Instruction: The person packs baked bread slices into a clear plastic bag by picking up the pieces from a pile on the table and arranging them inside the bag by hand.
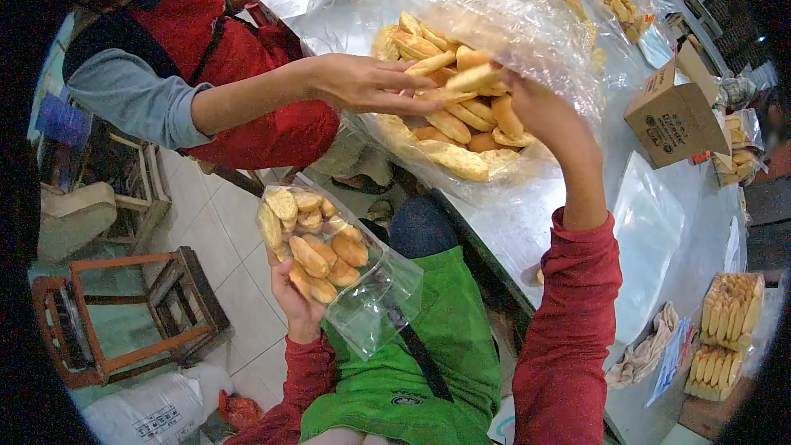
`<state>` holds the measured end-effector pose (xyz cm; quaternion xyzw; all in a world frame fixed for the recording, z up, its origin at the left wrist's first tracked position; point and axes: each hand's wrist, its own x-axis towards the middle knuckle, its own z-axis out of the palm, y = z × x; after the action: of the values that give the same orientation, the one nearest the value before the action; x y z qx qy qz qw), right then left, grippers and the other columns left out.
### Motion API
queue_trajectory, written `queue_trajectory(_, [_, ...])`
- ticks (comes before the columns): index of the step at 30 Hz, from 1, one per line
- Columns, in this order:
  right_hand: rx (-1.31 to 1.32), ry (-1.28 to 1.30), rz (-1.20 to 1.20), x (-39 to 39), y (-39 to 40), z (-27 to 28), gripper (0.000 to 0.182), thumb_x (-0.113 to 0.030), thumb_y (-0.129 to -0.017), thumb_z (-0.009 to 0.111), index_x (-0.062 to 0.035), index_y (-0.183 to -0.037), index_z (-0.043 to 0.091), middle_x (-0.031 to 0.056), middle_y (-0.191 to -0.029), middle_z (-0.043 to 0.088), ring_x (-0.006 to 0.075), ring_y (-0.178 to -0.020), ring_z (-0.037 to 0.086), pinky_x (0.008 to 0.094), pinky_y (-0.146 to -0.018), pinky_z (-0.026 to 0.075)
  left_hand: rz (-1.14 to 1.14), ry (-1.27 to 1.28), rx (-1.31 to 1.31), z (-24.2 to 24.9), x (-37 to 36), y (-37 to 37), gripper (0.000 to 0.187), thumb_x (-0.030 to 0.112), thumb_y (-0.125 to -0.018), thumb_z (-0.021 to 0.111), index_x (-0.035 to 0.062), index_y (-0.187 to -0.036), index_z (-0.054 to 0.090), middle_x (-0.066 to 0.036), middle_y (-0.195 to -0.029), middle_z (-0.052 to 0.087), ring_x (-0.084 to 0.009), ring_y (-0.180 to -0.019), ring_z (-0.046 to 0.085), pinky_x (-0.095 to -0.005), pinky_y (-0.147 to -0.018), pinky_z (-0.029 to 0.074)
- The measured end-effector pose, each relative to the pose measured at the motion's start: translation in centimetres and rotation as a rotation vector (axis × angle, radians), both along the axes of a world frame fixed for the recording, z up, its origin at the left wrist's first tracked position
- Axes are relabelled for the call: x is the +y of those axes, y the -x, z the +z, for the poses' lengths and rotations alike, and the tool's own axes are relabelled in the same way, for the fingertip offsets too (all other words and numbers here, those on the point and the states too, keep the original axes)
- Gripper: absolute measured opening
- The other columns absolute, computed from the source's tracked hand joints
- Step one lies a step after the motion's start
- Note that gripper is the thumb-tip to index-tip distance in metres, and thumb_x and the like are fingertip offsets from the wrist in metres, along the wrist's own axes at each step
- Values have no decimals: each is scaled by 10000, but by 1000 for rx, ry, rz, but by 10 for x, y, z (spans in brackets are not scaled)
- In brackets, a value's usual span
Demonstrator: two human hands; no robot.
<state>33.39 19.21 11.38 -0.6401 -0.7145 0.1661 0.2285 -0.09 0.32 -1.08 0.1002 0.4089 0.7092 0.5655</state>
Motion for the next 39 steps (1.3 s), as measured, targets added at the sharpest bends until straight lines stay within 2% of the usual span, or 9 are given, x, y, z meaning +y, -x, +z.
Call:
queue_trajectory(5, [-146,-370,-383,-11,10,26,413,-430,-938,499,-113,-1157,648,165,-1070,672,344,-976,640,400,-860,471,-8,-11,-1,0,0,0,734,139,-833,461,184,-1494,147,-115,-1418,346,-304,-1280,402,-452,-1064,363])
queue_trajectory(9, [-97,-517,-302,-9,6,40,296,-251,-909,515,-98,-1119,658,221,-1007,655,370,-969,626,426,-829,481,9,-1,10,-2,0,0,654,143,-842,430,160,-1465,235,-110,-1402,394,-294,-1254,445,-448,-1043,396])
queue_trajectory(12, [-234,-19,-368,-17,23,51,233,-216,-911,598,-71,-1084,653,149,-1078,666,284,-974,642,346,-819,482,-4,-10,-9,-3,-1,1,688,138,-838,446,165,-1477,194,-110,-1413,370,-291,-1265,427,-443,-1053,382])
queue_trajectory(15, [124,-12,30,-5,6,11,119,-144,-884,590,-71,-959,648,124,-1100,645,282,-1026,609,350,-839,470,-26,-57,0,-4,-1,3,729,130,-832,463,169,-1490,152,-111,-1423,345,-293,-1280,406,-440,-1062,368])
queue_trajectory(18, [-162,100,-14,-16,17,10,78,-75,-810,615,-57,-885,608,104,-1106,616,295,-1032,579,360,-851,456,11,-29,13,-1,0,0,646,135,-839,431,154,-1459,246,-105,-1392,401,-290,-1245,450,-439,-1035,405])
queue_trajectory(22, [-246,-382,221,5,59,-9,174,-45,-722,652,-43,-895,631,103,-957,615,324,-907,568,402,-802,452,47,16,6,3,1,-4,604,140,-841,421,139,-1434,305,-105,-1357,442,-285,-1215,479,-434,-1020,422])
queue_trajectory(28, [-537,-430,124,27,85,-30,85,-125,-705,673,-72,-770,661,88,-889,624,274,-921,579,439,-789,441,27,-16,36,0,-1,-1,605,146,-836,435,146,-1428,312,-110,-1339,451,-288,-1206,483,-436,-1013,429])
queue_trajectory(32, [200,-519,130,-1,74,-10,164,30,-706,682,-58,-844,688,103,-1014,648,253,-879,652,345,-734,522,52,10,19,-3,-2,1,600,147,-838,434,143,-1426,314,-106,-1338,453,-282,-1204,485,-434,-1010,431])
queue_trajectory(39, [209,-600,207,-21,62,-21,208,117,-719,635,-53,-825,691,79,-1023,668,192,-888,670,281,-720,542,24,9,5,-7,-1,2,603,162,-849,433,163,-1436,298,-101,-1351,445,-282,-1202,488,-438,-1009,431])
